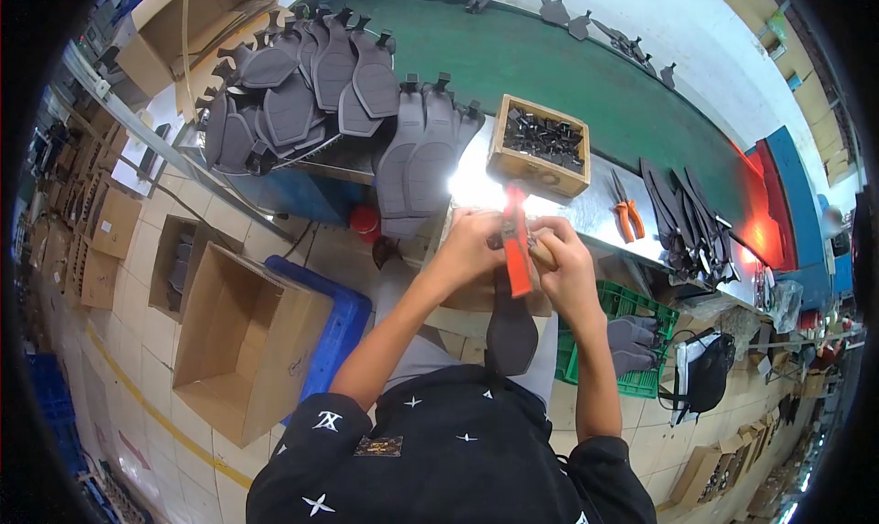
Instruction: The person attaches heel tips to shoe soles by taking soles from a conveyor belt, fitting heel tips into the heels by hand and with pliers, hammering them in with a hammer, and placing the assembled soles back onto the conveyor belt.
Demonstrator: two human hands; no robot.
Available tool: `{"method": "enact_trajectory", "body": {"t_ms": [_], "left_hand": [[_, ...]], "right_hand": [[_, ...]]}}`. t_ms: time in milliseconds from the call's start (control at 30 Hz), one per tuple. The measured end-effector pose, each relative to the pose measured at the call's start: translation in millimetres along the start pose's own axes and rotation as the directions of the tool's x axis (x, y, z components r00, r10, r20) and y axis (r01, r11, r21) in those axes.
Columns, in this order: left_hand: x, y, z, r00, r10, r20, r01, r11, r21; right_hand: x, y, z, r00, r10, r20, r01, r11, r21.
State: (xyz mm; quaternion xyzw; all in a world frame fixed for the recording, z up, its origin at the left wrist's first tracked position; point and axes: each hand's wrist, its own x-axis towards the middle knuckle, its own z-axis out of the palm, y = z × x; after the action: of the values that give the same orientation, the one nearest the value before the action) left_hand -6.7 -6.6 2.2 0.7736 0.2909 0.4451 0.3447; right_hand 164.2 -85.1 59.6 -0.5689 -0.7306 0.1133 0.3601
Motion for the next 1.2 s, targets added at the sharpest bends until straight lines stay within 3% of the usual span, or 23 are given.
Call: {"method": "enact_trajectory", "body": {"t_ms": [67,100,133,167,233,333,433,567,633,667,733,800,833,900,933,967,1000,1067,1133,1167,1200], "left_hand": [[6.1,-5.8,-4.9,0.994,-0.033,0.105,0.048,0.988,-0.145],[8.0,-7.7,-3.6,0.996,0.015,0.085,-0.002,0.989,-0.149],[10.0,-10.7,-1.2,0.996,0.062,0.063,-0.052,0.987,-0.151],[10.9,-13.9,-0.5,0.993,0.106,0.044,-0.098,0.983,-0.152],[9.6,-13.9,-2.9,0.991,0.032,0.13,-0.007,0.982,-0.189],[12.4,-12.1,-3.6,0.984,0.0,0.176,0.028,0.987,-0.16],[11.5,-12.1,-5.0,0.984,-0.012,0.18,0.032,0.994,-0.109],[6.2,-11.1,-3.3,0.98,-0.078,0.184,0.094,0.992,-0.08],[3.4,-5.3,-4.8,0.983,-0.075,0.165,0.075,0.997,0.009],[-4.5,-7.9,-5.4,0.986,-0.065,0.152,0.032,0.976,0.215],[-11.1,-7.6,0.0,0.993,-0.04,0.114,-0.001,0.94,0.34],[-8.1,-3.7,-3.5,0.968,-0.163,0.19,0.079,0.919,0.386],[-6.5,-1.0,-5.4,0.948,-0.223,0.226,0.113,0.903,0.414],[-11.1,-4.4,-2.4,0.962,-0.174,0.212,0.06,0.888,0.455],[-8.1,-7.1,-2.1,0.969,-0.153,0.195,0.046,0.884,0.465],[-8.0,-5.1,-2.6,0.968,-0.158,0.195,0.058,0.897,0.439],[-7.8,-3.9,-3.3,0.969,-0.16,0.189,0.069,0.907,0.416],[-8.8,0.2,-4.2,0.959,-0.183,0.215,0.067,0.887,0.457],[-10.3,0.7,-3.1,0.973,-0.138,0.187,0.045,0.902,0.429],[-11.8,-2.2,0.8,0.978,-0.073,0.197,-0.012,0.916,0.4],[-5.4,-10.2,2.0,0.985,0.001,0.17,-0.068,0.918,0.39]], "right_hand": [[-2.0,-6.4,-2.7,0.997,0.049,-0.062,-0.042,0.994,0.102],[0.4,-11.3,-5.0,0.993,0.069,-0.094,-0.054,0.987,0.152],[-4.4,-21.7,-8.9,0.973,0.191,-0.127,-0.163,0.965,0.207],[-12.6,-20.9,-10.5,0.945,0.294,-0.143,-0.219,0.894,0.392],[-27.7,-41.9,-24.5,0.913,0.406,-0.04,-0.345,0.819,0.458],[-47.9,-54.3,-33.9,0.959,0.274,-0.074,-0.253,0.943,0.217],[-52.6,-68.5,-29.6,0.969,0.187,-0.16,-0.176,0.981,0.08],[-47.6,-65.6,-31.6,0.958,0.274,-0.083,-0.263,0.957,0.123],[-48.6,-72.1,-53.3,0.98,0.113,-0.164,-0.123,0.991,-0.056],[-54.7,-87.3,-64.5,0.95,0.241,-0.197,-0.239,0.97,0.035],[-57.1,-100.0,-68.1,0.948,0.159,-0.277,-0.156,0.987,0.033],[-52.1,-77.9,-39.7,0.982,0.058,-0.177,-0.071,0.995,-0.069],[-55.7,-53.0,-18.9,0.962,0.273,-0.003,-0.27,0.955,0.125],[-46.2,-59.5,-36.7,0.972,0.206,-0.11,-0.206,0.978,0.012],[-46.1,-61.1,-50.8,0.986,0.076,-0.151,-0.091,0.992,-0.092],[-49.4,-84.5,-68.5,0.968,0.174,-0.183,-0.182,0.983,-0.024],[-54.7,-101.1,-78.4,0.912,0.359,-0.198,-0.324,0.927,0.188],[-55.1,-84.7,-58.4,0.923,0.049,-0.381,-0.038,0.999,0.036],[-59.2,-53.5,-32.2,0.981,0.075,-0.18,-0.091,0.992,-0.084],[-62.8,-55.8,-31.5,0.95,0.307,-0.065,-0.301,0.95,0.088],[-61.8,-55.9,-39.0,0.946,0.311,-0.094,-0.299,0.947,0.12]]}}
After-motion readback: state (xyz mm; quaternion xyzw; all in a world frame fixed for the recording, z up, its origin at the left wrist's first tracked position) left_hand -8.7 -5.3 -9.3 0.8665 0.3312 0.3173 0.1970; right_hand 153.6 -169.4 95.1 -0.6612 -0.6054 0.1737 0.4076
